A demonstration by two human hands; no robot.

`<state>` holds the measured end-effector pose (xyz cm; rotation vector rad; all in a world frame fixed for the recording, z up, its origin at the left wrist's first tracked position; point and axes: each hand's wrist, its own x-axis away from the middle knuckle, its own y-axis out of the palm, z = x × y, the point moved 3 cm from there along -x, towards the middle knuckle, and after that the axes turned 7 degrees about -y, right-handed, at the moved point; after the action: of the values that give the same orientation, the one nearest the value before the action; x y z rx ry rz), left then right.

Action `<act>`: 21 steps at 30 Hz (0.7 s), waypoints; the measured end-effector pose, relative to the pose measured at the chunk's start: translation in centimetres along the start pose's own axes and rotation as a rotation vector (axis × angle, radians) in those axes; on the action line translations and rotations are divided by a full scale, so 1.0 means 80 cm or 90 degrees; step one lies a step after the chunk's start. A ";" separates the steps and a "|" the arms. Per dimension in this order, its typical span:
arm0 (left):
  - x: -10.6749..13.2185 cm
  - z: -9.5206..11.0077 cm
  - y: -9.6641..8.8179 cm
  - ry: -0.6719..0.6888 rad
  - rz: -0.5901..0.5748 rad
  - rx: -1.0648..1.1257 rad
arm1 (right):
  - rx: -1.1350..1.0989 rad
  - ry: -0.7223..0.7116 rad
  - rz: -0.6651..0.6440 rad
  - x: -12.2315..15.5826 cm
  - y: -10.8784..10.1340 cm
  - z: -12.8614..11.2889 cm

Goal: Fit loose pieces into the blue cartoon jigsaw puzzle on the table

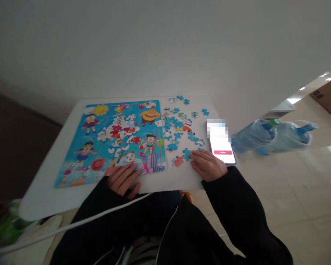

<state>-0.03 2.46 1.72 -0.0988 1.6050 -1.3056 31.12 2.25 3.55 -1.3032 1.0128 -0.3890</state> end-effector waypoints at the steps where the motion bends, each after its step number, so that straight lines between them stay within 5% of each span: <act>1: 0.002 0.002 0.001 0.010 -0.003 -0.005 | 0.004 -0.005 0.001 0.000 0.002 0.001; 10: 0.013 0.007 -0.010 -0.113 0.132 0.016 | 0.008 0.052 0.047 -0.027 0.002 -0.011; 15: 0.029 -0.011 -0.031 -0.180 0.056 -0.035 | -0.066 0.061 0.013 -0.047 0.004 -0.039; 21: 0.034 -0.012 -0.033 -0.197 0.046 -0.036 | -0.098 -0.054 -0.048 -0.094 -0.008 -0.068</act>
<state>-3.37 0.40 1.87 -0.2633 1.3682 -1.1281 22.93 4.39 7.48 -1.4865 0.9387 -0.3149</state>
